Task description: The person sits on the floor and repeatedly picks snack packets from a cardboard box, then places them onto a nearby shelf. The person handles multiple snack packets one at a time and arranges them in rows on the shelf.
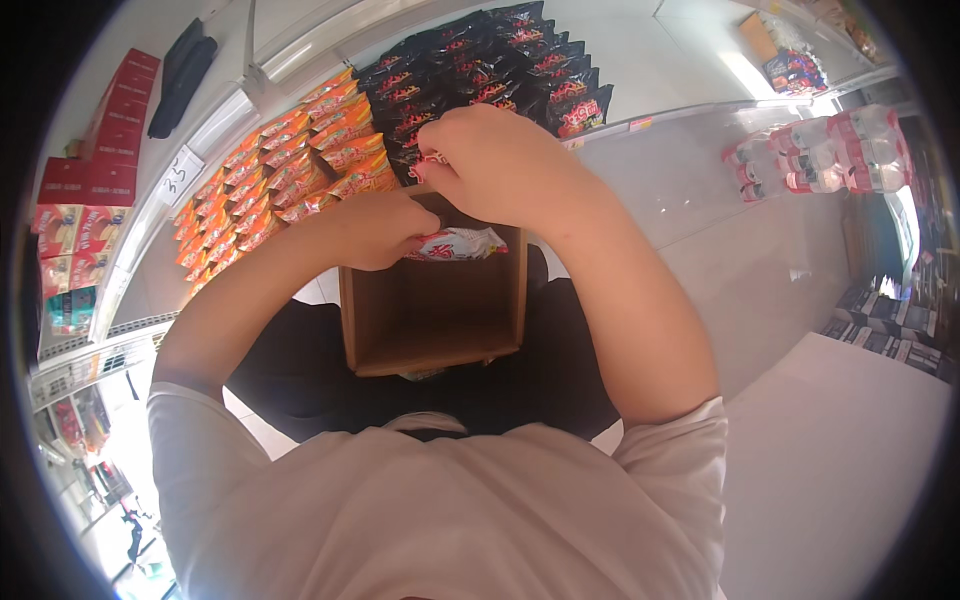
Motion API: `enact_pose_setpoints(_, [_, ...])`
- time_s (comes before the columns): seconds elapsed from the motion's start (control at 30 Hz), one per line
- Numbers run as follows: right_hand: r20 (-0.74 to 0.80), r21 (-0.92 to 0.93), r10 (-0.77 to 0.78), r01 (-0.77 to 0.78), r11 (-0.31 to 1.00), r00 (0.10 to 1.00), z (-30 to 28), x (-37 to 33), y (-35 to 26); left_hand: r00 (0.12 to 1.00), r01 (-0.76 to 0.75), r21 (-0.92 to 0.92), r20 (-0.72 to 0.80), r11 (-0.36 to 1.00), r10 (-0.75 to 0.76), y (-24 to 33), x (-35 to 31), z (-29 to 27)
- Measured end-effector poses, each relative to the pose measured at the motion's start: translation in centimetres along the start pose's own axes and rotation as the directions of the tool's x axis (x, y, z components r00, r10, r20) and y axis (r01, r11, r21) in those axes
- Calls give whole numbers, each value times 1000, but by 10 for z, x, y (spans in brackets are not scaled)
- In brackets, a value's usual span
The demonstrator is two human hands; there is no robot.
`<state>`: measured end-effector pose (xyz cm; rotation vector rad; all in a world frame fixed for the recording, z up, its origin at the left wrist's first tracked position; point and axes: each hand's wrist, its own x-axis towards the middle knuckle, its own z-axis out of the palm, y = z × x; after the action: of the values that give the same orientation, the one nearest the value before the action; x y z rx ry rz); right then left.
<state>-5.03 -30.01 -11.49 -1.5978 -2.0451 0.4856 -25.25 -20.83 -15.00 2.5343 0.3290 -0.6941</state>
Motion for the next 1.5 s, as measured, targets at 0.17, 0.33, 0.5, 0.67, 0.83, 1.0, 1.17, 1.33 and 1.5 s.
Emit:
enact_pose_setpoints(0.17, [213,616,30,-157,772,977,-11,5,-21,851,-289,-249,-509,924,129,12,-69,-54])
enact_pose_setpoints(0.33, [125,558,-20,-54,828,992,-2,5,-36,553,-380,-460,-809,802,-202,15,-90,-45])
enact_pose_setpoints(0.5, [160,634,131,-204,746,978,5,9,-51,244,-251,-19,-969,968,45,8,-97,-45])
enact_pose_setpoints(0.67, [213,701,117,-236,673,970,10,8,-48,244,-311,-183,-964,933,-108,2,-115,-44])
enact_pose_setpoints(0.83, [201,854,226,-284,436,953,1,7,-50,266,-684,-453,-885,572,-382,-4,-119,-47])
enact_pose_setpoints(1.0, [121,942,247,-190,275,961,6,10,-49,702,-557,-783,-622,277,-345,21,-110,-37])
enact_pose_setpoints(1.17, [47,946,246,-123,301,968,-3,7,-52,673,-476,-800,-599,366,-434,35,-108,-51])
enact_pose_setpoints(1.33, [-81,948,274,-11,318,958,-23,2,-41,440,-601,-670,-732,436,-520,29,-125,-90])
enact_pose_setpoints(1.5, [-78,935,369,-60,349,926,-37,4,-32,168,-494,-575,-799,652,-578,-34,-138,-187])
